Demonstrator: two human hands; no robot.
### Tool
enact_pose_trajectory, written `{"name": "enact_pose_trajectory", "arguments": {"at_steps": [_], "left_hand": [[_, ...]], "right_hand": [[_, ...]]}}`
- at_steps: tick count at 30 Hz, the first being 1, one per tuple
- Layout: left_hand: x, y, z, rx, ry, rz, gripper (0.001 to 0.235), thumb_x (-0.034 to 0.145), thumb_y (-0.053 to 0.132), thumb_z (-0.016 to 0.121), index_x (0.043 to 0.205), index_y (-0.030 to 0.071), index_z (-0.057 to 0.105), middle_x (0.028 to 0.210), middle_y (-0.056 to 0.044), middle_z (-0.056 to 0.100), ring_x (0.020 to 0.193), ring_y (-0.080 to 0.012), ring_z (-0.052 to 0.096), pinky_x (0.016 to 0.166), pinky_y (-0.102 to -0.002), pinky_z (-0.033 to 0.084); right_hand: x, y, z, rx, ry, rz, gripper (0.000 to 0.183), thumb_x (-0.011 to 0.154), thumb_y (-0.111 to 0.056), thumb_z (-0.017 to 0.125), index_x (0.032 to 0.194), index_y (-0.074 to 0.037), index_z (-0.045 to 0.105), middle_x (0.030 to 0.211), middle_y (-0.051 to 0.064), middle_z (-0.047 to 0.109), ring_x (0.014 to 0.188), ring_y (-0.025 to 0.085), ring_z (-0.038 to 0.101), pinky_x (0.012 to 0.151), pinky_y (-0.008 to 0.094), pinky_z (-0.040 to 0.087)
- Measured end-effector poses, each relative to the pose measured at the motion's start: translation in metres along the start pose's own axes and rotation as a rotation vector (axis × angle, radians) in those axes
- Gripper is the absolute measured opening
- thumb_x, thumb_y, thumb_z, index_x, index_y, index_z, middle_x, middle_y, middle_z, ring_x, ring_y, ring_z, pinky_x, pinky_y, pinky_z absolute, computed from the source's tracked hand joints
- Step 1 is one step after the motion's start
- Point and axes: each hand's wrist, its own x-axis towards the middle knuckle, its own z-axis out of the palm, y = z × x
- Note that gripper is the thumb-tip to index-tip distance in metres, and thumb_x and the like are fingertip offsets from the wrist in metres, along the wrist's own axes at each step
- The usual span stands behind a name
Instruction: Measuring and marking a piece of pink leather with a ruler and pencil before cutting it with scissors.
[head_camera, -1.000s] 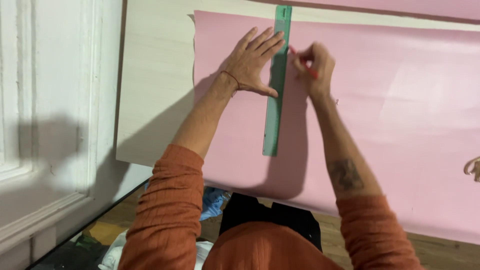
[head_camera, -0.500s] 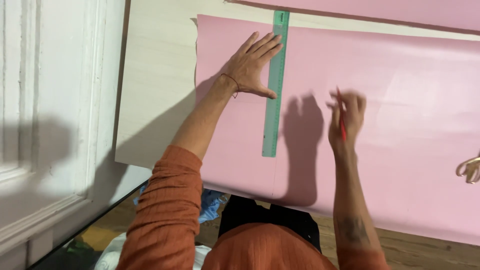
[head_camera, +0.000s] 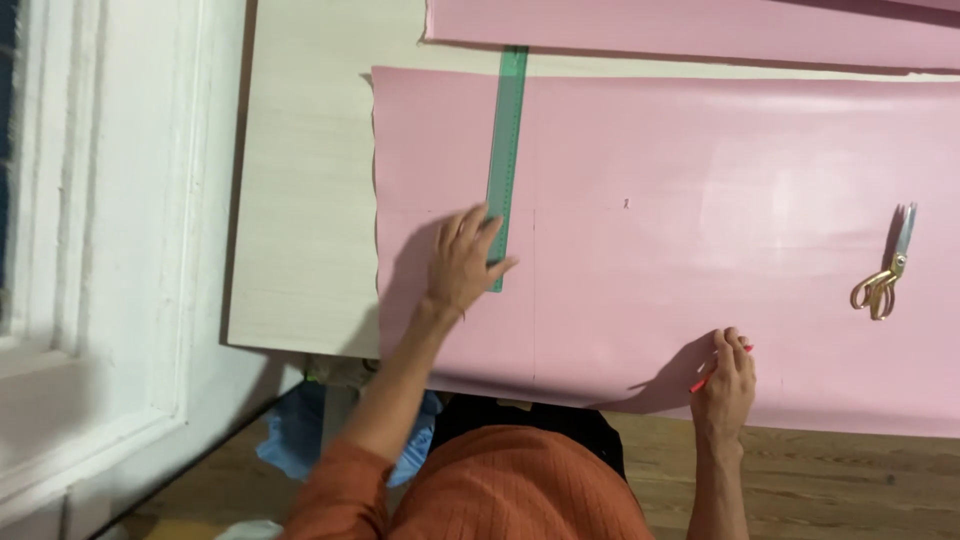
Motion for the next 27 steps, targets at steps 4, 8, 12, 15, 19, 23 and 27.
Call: {"name": "enact_pose_trajectory", "arguments": {"at_steps": [4, 8, 12, 15, 19, 23, 27], "left_hand": [[-0.027, -0.032, 0.040, -0.036, 0.130, 0.000, 0.068, 0.077, 0.041, 0.085, 0.133, 0.010, 0.064, 0.143, -0.014, 0.057, 0.133, -0.0356, 0.049, 0.112, -0.049, 0.038], [-0.019, -0.066, 0.020, -0.069, 0.200, -0.139, 0.057, 0.084, 0.023, 0.086, 0.136, 0.013, 0.065, 0.140, -0.007, 0.062, 0.133, -0.0274, 0.054, 0.116, -0.045, 0.044], [-0.002, -0.080, -0.029, -0.220, 0.235, -0.299, 0.069, 0.070, 0.004, 0.089, 0.134, 0.007, 0.064, 0.127, -0.017, 0.065, 0.121, -0.0345, 0.058, 0.105, -0.045, 0.048], [0.005, -0.107, -0.008, -0.433, 0.028, -0.409, 0.065, 0.069, 0.007, 0.087, 0.128, 0.005, 0.061, 0.112, -0.012, 0.074, 0.099, -0.0251, 0.074, 0.089, -0.038, 0.062], [-0.025, -0.073, 0.015, -0.375, -0.080, -0.317, 0.034, 0.091, 0.023, 0.078, 0.120, 0.007, 0.070, 0.095, -0.008, 0.077, 0.080, -0.0223, 0.077, 0.075, -0.038, 0.064], [-0.078, 0.022, 0.040, -0.943, -0.081, -0.348, 0.029, 0.105, 0.032, 0.054, 0.121, 0.008, 0.055, 0.075, -0.008, 0.071, 0.052, -0.0146, 0.061, 0.043, -0.030, 0.048], [-0.135, 0.116, 0.088, -1.334, -0.224, -0.298, 0.029, 0.110, 0.025, 0.042, 0.130, 0.005, 0.045, 0.077, -0.008, 0.068, 0.048, -0.0101, 0.056, 0.036, -0.025, 0.045]], "right_hand": [[-0.005, 0.007, 0.018, -0.013, 0.032, 0.013, 0.039, 0.102, 0.004, 0.057, 0.141, 0.004, 0.059, 0.149, 0.026, 0.057, 0.140, 0.039, 0.053, 0.120, 0.051, 0.046], [0.003, -0.018, 0.015, -0.012, -0.027, 0.006, 0.050, 0.095, 0.007, 0.062, 0.145, 0.003, 0.056, 0.152, 0.025, 0.053, 0.139, 0.038, 0.051, 0.117, 0.053, 0.044], [0.003, -0.069, -0.011, -0.084, -0.006, -0.014, 0.049, 0.094, 0.003, 0.059, 0.142, 0.002, 0.056, 0.152, 0.025, 0.051, 0.141, 0.039, 0.047, 0.118, 0.057, 0.038], [0.007, -0.074, -0.007, -0.112, -0.023, -0.005, 0.042, 0.100, 0.000, 0.052, 0.142, 0.002, 0.056, 0.153, 0.025, 0.049, 0.141, 0.038, 0.048, 0.119, 0.057, 0.037], [0.014, -0.085, -0.013, -0.085, -0.022, -0.007, 0.041, 0.101, -0.001, 0.050, 0.141, 0.003, 0.056, 0.152, 0.023, 0.049, 0.138, 0.038, 0.052, 0.118, 0.054, 0.040], [0.017, -0.089, -0.033, 0.106, -0.065, 0.003, 0.041, 0.100, 0.000, 0.050, 0.139, -0.003, 0.057, 0.147, 0.020, 0.052, 0.125, 0.036, 0.058, 0.109, 0.052, 0.048], [0.017, -0.092, -0.084, 0.407, -0.042, -0.055, 0.042, 0.101, -0.008, 0.049, 0.143, -0.003, 0.052, 0.152, 0.025, 0.046, 0.116, 0.038, 0.060, 0.092, 0.049, 0.055]]}}
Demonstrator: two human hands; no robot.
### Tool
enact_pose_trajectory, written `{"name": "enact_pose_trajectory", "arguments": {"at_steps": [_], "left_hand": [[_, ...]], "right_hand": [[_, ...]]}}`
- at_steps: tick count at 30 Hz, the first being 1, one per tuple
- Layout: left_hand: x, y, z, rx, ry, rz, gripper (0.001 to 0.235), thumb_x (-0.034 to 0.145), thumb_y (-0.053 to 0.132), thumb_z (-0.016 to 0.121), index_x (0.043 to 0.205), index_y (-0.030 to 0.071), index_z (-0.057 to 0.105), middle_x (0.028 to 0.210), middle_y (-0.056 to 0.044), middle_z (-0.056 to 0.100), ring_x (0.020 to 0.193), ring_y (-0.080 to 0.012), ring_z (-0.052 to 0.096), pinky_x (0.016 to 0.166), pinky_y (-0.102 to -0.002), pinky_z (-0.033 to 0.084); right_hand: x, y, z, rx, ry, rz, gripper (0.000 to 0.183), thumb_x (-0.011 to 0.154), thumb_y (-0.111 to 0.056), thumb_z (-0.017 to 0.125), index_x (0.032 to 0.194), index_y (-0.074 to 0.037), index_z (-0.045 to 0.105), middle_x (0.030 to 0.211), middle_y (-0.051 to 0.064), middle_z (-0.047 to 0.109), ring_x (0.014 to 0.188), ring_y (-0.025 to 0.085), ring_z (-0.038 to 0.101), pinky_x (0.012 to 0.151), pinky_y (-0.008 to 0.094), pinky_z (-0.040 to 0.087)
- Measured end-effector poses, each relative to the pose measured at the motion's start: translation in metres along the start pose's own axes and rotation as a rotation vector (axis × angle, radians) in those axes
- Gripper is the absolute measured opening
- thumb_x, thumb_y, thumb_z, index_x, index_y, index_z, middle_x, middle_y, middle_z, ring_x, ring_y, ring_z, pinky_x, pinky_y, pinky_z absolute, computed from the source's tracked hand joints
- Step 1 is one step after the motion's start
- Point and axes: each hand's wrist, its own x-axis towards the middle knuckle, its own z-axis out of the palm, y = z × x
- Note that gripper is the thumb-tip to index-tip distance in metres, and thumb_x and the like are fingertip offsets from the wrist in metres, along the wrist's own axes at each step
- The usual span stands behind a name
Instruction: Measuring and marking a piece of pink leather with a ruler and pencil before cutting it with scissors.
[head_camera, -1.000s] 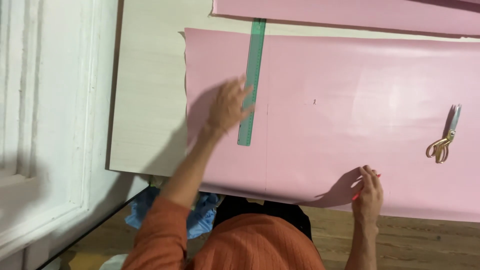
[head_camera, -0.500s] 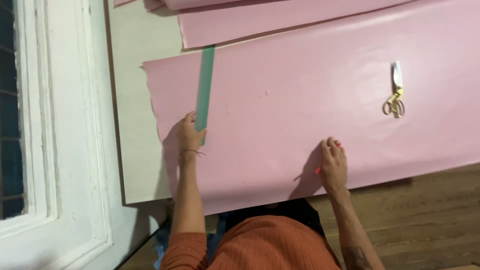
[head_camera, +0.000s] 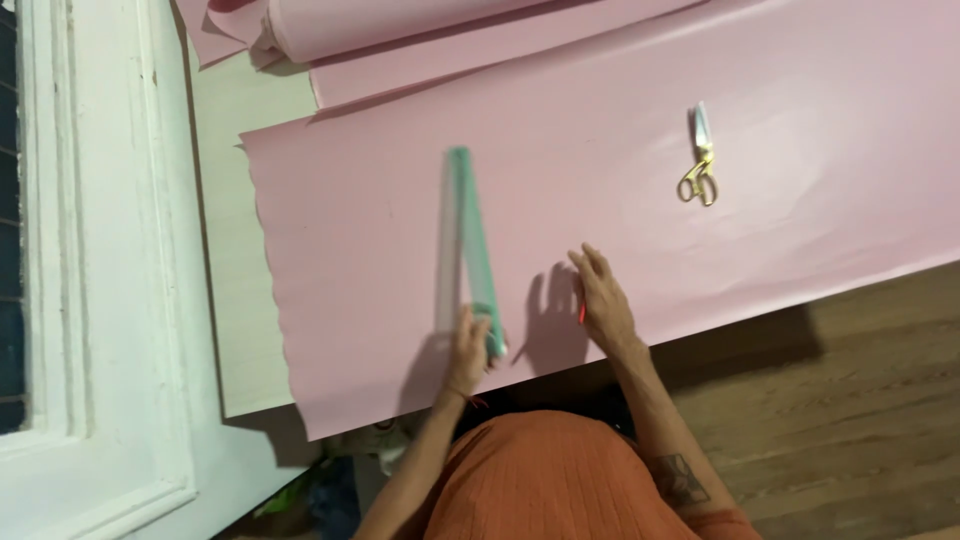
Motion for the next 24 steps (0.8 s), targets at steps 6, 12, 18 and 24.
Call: {"name": "enact_pose_trajectory", "arguments": {"at_steps": [6, 12, 18, 24], "left_hand": [[-0.028, 0.007, 0.156, 0.063, -0.295, 0.057, 0.051, 0.106, 0.020, 0.045, 0.154, 0.009, 0.029, 0.093, -0.010, 0.068, 0.059, -0.0147, 0.065, 0.044, -0.027, 0.056], [-0.024, -0.021, 0.291, 0.361, -0.530, 0.299, 0.039, 0.109, 0.015, 0.055, 0.144, 0.004, 0.045, 0.096, -0.013, 0.074, 0.072, -0.0192, 0.072, 0.064, -0.031, 0.062], [-0.031, 0.013, 0.391, 0.748, -0.640, 0.283, 0.030, 0.100, 0.033, 0.067, 0.113, 0.006, 0.066, 0.075, -0.011, 0.073, 0.061, -0.0196, 0.069, 0.060, -0.036, 0.057], [0.030, 0.014, 0.386, 0.679, -0.288, 0.340, 0.035, 0.096, 0.044, 0.068, 0.091, 0.010, 0.077, 0.082, -0.006, 0.078, 0.070, -0.0153, 0.073, 0.070, -0.032, 0.063]], "right_hand": [[-0.040, 0.039, -0.073, 0.158, 0.009, -0.107, 0.033, 0.112, -0.020, 0.048, 0.137, -0.002, 0.059, 0.140, 0.019, 0.056, 0.122, 0.039, 0.059, 0.099, 0.047, 0.052], [-0.098, 0.122, -0.169, 0.203, 0.034, 0.069, 0.026, 0.111, -0.019, 0.047, 0.121, -0.002, 0.064, 0.118, 0.017, 0.062, 0.102, 0.031, 0.061, 0.085, 0.040, 0.054], [-0.153, 0.206, -0.233, 0.330, 0.098, 0.281, 0.025, 0.112, -0.021, 0.047, 0.106, -0.001, 0.061, 0.087, 0.010, 0.070, 0.075, 0.018, 0.067, 0.068, 0.032, 0.054], [-0.175, 0.257, -0.272, 0.466, 0.216, 0.449, 0.027, 0.110, -0.027, 0.047, 0.108, -0.003, 0.057, 0.076, 0.008, 0.070, 0.065, 0.014, 0.069, 0.056, 0.029, 0.054]]}}
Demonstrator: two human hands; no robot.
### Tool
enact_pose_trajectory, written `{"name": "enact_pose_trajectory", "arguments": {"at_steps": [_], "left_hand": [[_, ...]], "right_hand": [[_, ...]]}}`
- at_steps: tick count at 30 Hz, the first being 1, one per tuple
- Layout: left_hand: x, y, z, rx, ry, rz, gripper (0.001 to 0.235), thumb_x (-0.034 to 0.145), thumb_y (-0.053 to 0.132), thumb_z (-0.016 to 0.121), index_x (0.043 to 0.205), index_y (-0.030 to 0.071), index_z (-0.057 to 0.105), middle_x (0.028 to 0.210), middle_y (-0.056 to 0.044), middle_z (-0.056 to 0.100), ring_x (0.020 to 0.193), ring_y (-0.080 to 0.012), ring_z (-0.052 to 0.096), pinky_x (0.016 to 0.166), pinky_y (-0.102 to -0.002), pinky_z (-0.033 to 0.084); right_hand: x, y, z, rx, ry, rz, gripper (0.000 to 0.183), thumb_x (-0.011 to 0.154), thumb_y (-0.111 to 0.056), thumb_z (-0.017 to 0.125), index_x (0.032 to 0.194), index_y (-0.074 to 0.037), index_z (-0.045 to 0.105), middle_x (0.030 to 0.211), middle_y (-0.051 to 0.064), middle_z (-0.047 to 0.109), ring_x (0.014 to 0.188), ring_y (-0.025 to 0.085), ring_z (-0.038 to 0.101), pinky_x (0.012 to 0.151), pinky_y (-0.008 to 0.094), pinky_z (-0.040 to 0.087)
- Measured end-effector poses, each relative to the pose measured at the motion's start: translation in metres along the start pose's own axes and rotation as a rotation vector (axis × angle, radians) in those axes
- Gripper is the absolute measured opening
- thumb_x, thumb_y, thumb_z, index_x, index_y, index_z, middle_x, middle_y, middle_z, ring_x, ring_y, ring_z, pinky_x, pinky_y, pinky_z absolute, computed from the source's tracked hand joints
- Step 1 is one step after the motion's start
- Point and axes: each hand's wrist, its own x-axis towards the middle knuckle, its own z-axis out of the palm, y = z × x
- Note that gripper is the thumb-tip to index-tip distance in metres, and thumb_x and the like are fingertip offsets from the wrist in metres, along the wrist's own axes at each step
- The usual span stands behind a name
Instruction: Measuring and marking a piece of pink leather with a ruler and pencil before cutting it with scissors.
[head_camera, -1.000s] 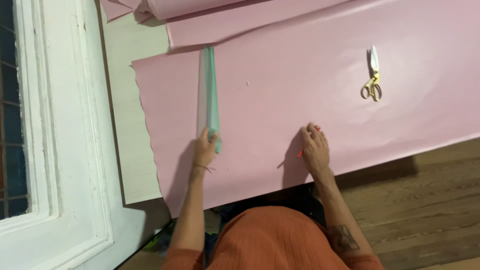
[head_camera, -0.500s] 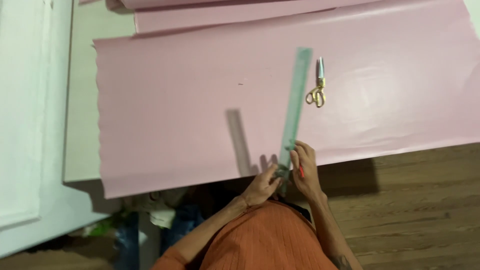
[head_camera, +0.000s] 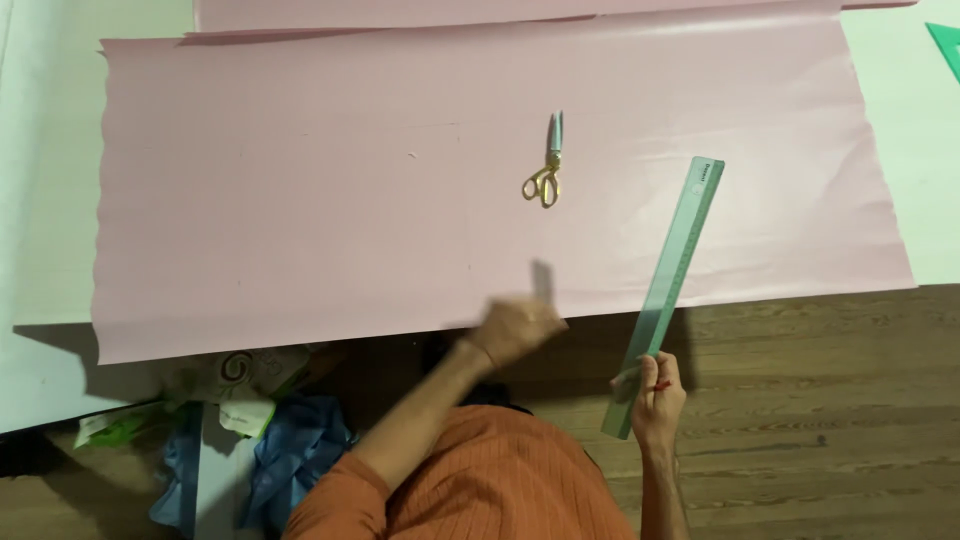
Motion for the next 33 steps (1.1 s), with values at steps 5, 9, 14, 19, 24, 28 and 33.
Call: {"name": "enact_pose_trajectory", "arguments": {"at_steps": [5, 9, 14, 19, 24, 28, 33], "left_hand": [[0.086, -0.162, -0.104, 0.376, 0.477, -0.011, 0.018, 0.096, 0.024, 0.069, 0.108, 0.013, 0.076, 0.112, -0.008, 0.072, 0.103, -0.0285, 0.067, 0.092, -0.041, 0.055], [0.105, -0.212, -0.193, 0.590, 0.676, -0.032, 0.038, 0.092, 0.001, 0.057, 0.122, 0.012, 0.076, 0.148, -0.014, 0.058, 0.134, -0.0337, 0.054, 0.116, -0.040, 0.044], [0.118, -0.202, -0.215, 0.851, 0.609, 0.012, 0.022, 0.098, 0.007, 0.064, 0.116, 0.010, 0.076, 0.135, -0.014, 0.066, 0.126, -0.0338, 0.059, 0.107, -0.042, 0.050], [0.117, -0.178, -0.215, 0.828, 0.587, -0.092, 0.009, 0.096, 0.014, 0.070, 0.102, 0.011, 0.076, 0.105, -0.008, 0.075, 0.103, -0.0306, 0.067, 0.088, -0.044, 0.059], [0.135, -0.172, -0.214, 0.928, 0.547, -0.074, 0.013, 0.093, 0.012, 0.069, 0.105, 0.011, 0.075, 0.101, -0.010, 0.070, 0.100, -0.0307, 0.066, 0.083, -0.044, 0.059], [0.170, -0.139, -0.197, 0.872, 0.524, -0.116, 0.011, 0.097, 0.015, 0.068, 0.104, 0.011, 0.075, 0.103, -0.011, 0.070, 0.100, -0.0315, 0.066, 0.082, -0.045, 0.058], [0.247, -0.098, -0.124, 0.470, 0.486, -0.036, 0.015, 0.095, 0.024, 0.072, 0.098, 0.009, 0.074, 0.101, -0.011, 0.073, 0.096, -0.0295, 0.067, 0.085, -0.041, 0.056]], "right_hand": [[0.014, 0.020, -0.026, -0.039, 0.073, 0.062, 0.028, 0.108, -0.030, 0.053, 0.109, -0.004, 0.062, 0.073, 0.005, 0.065, 0.061, 0.011, 0.063, 0.052, 0.028, 0.049], [0.034, 0.043, -0.036, -0.089, 0.097, 0.037, 0.028, 0.107, -0.031, 0.059, 0.105, -0.004, 0.066, 0.073, -0.001, 0.058, 0.063, 0.006, 0.050, 0.053, 0.025, 0.042], [0.062, 0.047, -0.036, -0.008, 0.059, 0.063, 0.026, 0.101, -0.029, 0.069, 0.104, -0.003, 0.067, 0.075, -0.004, 0.054, 0.065, 0.005, 0.045, 0.054, 0.023, 0.038], [0.114, 0.002, -0.030, -0.036, 0.038, 0.056, 0.035, 0.085, -0.027, 0.082, 0.104, -0.003, 0.066, 0.075, -0.003, 0.061, 0.066, 0.005, 0.054, 0.056, 0.022, 0.045], [0.175, 0.023, -0.039, -0.388, 0.050, 0.140, 0.047, 0.083, -0.033, 0.082, 0.117, -0.004, 0.068, 0.076, 0.007, 0.066, 0.064, 0.013, 0.059, 0.055, 0.027, 0.048], [0.217, 0.027, -0.081, -0.494, 0.101, 0.148, 0.050, 0.088, -0.036, 0.078, 0.126, -0.005, 0.068, 0.086, 0.008, 0.071, 0.071, 0.016, 0.066, 0.060, 0.030, 0.055], [0.273, 0.032, -0.173, -0.605, 0.313, 0.198, 0.053, 0.098, -0.038, 0.072, 0.138, -0.004, 0.065, 0.107, 0.010, 0.068, 0.091, 0.022, 0.063, 0.076, 0.041, 0.055]]}}
